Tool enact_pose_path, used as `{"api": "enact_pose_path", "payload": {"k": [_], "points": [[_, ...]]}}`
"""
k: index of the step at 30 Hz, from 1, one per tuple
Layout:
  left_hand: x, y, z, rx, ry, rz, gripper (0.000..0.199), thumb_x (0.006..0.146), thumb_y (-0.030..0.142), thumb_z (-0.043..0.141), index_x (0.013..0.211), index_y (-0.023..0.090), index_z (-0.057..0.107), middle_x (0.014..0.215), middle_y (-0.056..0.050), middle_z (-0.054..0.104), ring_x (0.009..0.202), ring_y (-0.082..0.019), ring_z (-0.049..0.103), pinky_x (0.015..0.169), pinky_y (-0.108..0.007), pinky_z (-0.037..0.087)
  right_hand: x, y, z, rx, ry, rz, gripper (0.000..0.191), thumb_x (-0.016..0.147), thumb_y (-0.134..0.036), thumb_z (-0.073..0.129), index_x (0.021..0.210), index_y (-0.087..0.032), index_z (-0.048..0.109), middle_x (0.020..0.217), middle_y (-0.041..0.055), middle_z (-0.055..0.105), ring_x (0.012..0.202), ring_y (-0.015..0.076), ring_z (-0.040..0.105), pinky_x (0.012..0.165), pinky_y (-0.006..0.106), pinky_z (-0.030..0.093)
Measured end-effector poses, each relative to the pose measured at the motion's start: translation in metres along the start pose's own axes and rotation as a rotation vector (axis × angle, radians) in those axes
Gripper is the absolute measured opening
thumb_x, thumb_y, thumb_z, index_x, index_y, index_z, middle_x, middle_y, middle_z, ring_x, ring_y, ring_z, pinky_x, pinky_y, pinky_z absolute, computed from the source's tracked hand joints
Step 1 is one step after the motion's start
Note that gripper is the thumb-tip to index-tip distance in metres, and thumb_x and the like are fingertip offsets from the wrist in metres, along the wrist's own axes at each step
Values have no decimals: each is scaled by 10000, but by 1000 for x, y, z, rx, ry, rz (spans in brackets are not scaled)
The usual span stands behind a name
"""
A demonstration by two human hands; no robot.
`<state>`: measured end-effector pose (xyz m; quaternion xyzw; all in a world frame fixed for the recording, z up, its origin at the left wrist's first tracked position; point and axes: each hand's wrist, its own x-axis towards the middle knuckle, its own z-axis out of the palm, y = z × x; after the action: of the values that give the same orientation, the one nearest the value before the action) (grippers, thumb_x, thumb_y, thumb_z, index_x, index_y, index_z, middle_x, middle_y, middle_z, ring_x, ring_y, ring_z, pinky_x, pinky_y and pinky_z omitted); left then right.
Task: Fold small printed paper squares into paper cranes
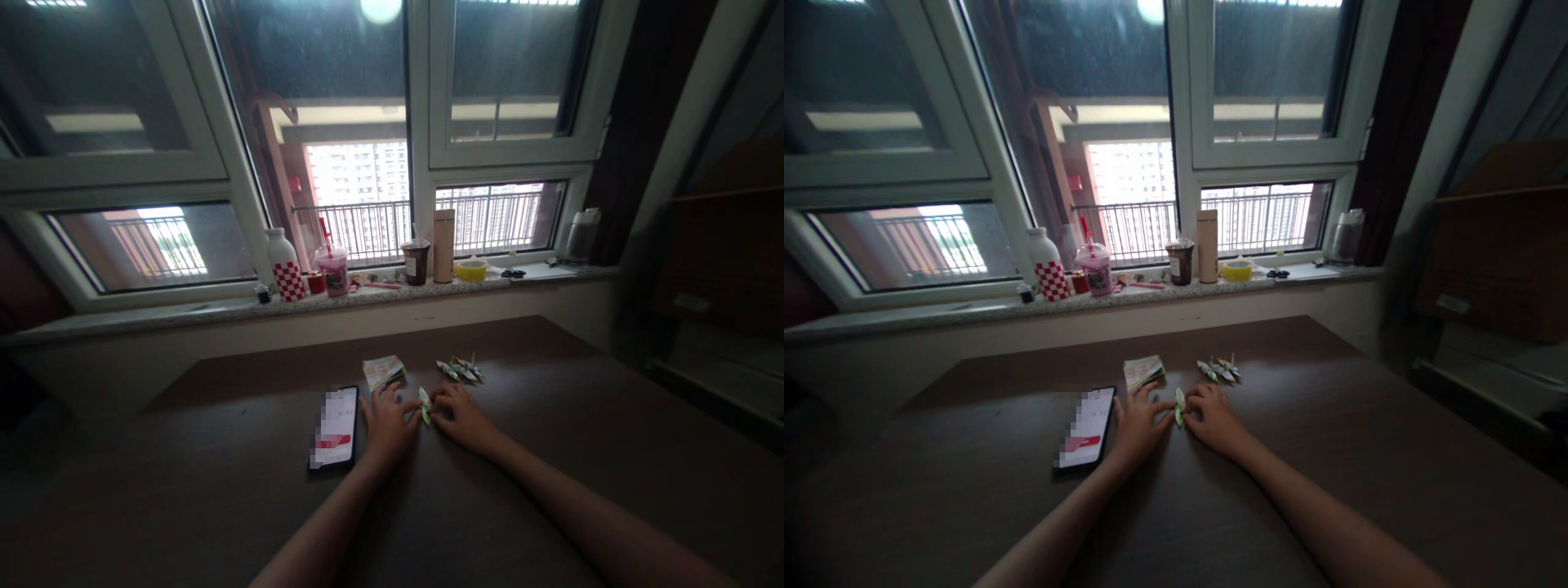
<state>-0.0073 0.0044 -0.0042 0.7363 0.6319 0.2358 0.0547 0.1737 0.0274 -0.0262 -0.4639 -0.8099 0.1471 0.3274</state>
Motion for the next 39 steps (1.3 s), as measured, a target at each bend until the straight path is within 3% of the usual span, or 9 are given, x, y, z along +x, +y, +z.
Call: {"api": "enact_pose_path", "payload": {"k": [7,11,15,19,25,32,39], "points": [[1,0,1,9,-9,-12,250,856,499,589,1012,388,750,1415,-54,517,1389,-319,328,1137,-684,70,3,7,1,52,-4,-26,193,797,-115,599,895,-231,718,1052,44,682,1075,225,528,986,396,393],[2,0,0,-21,-45,-25,237,814,442,666,1038,406,736,1429,-39,500,1394,-325,315,1123,-705,64,4,8,-1,-8,19,-52,283,791,-76,581,982,-238,713,1056,46,683,1098,242,509,1009,431,385],[3,3,-4,-47,-50,-35,190,793,395,701,976,410,754,1426,-18,493,1384,-322,326,1122,-703,82,4,10,-2,-32,18,-181,295,806,-67,570,984,-249,718,1161,39,664,1174,243,474,1067,451,349],[3,4,-7,-34,-48,-36,164,807,374,690,951,409,760,1454,-19,465,1394,-324,311,1116,-706,93,5,12,-2,6,2,-225,301,802,-33,560,963,-233,718,1086,34,699,1168,225,489,1065,418,366],[3,0,-6,47,-2,-5,206,827,303,649,962,411,759,1464,-40,464,1383,-316,324,1107,-711,101,6,11,-6,-53,12,-214,186,808,-104,635,896,-237,729,968,26,706,1128,240,508,1049,444,364],[7,-3,-9,59,-91,16,187,798,470,671,964,441,752,1522,4,408,1409,-356,282,1086,-739,97,9,11,-2,-119,39,-197,45,808,-240,717,849,-254,732,910,16,699,1088,244,529,1039,472,351],[11,-6,-7,85,-102,8,174,804,495,668,953,454,749,1536,28,390,1404,-353,284,1080,-746,93,10,6,-3,-238,27,-189,69,861,-282,665,879,-276,731,944,15,694,1127,237,531,1125,534,210]]}}
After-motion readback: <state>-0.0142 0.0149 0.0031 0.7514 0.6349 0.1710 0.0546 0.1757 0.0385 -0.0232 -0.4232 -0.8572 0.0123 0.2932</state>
